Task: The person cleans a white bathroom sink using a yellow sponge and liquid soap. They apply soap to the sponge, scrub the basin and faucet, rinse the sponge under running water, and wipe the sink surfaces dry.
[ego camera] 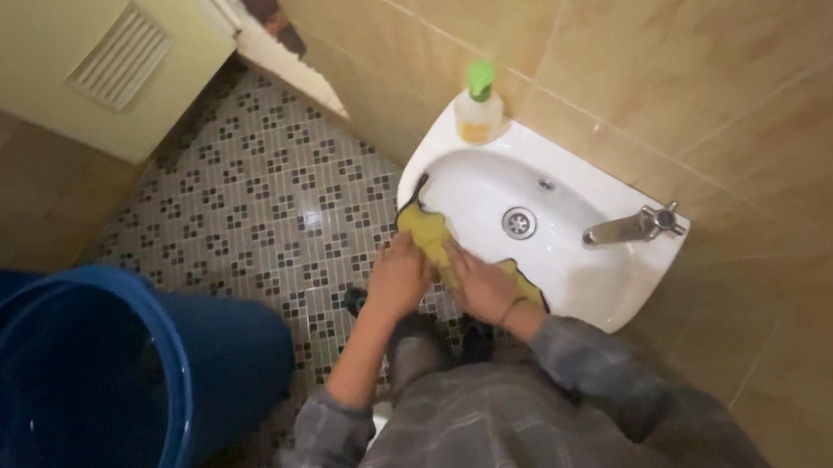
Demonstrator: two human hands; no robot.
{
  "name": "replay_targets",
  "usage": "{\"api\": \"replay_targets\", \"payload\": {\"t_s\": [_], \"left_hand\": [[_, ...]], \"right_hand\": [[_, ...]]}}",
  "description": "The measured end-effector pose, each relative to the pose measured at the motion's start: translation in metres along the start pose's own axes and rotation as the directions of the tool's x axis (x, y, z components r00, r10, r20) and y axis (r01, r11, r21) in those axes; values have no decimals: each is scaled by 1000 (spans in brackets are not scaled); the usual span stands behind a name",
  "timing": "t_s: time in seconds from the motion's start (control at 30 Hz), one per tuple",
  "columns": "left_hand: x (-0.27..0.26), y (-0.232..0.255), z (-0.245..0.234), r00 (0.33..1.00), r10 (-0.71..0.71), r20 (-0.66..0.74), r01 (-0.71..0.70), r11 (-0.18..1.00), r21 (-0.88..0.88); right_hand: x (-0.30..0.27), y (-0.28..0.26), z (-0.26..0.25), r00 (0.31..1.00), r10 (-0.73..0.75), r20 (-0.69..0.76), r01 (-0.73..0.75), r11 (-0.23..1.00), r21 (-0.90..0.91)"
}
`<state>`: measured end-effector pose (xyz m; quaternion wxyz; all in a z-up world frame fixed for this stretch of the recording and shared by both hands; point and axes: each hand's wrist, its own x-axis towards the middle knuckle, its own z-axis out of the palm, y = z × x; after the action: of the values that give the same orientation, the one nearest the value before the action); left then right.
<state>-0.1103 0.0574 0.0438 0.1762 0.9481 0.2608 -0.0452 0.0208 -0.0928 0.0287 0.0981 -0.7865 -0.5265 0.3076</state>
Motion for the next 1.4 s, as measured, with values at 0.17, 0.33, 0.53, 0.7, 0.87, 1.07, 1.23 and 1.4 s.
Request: {"api": "replay_targets", "payload": {"t_s": [0.17, 0.33, 0.53, 0.7, 0.87, 1.07, 1.23, 1.4], "left_hand": [[5, -4, 31, 943, 70, -324, -23, 989, 147], [-9, 24, 28, 932, 271, -242, -282, 959, -11], [-11, 55, 48, 883, 461, -89, -469, 878, -99], [8, 86, 63, 801, 598, 14, -577, 778, -248], [39, 92, 33, 789, 496, 363, -487, 865, -124], [44, 83, 25, 817, 317, 481, -428, 894, 137], [47, 74, 54, 808, 366, 461, -489, 854, 179], [38, 75, 53, 823, 417, 386, -506, 846, 166]], "right_hand": [[6, -16, 0, 937, -178, -300, 200, 979, 41], [-14, 12, 16, 943, -224, -245, 207, 974, -93], [-79, 54, 22, 945, -201, -259, 176, 977, -116], [-130, 81, -2, 933, -226, -282, 237, 972, 4], [-140, 72, -12, 913, 8, -409, 40, 994, 106], [-118, 72, -8, 975, 131, -180, -154, 980, -123], [-99, 98, 32, 986, 115, -122, -142, 958, -250], [-105, 92, 31, 986, 86, -140, -130, 931, -342]]}}
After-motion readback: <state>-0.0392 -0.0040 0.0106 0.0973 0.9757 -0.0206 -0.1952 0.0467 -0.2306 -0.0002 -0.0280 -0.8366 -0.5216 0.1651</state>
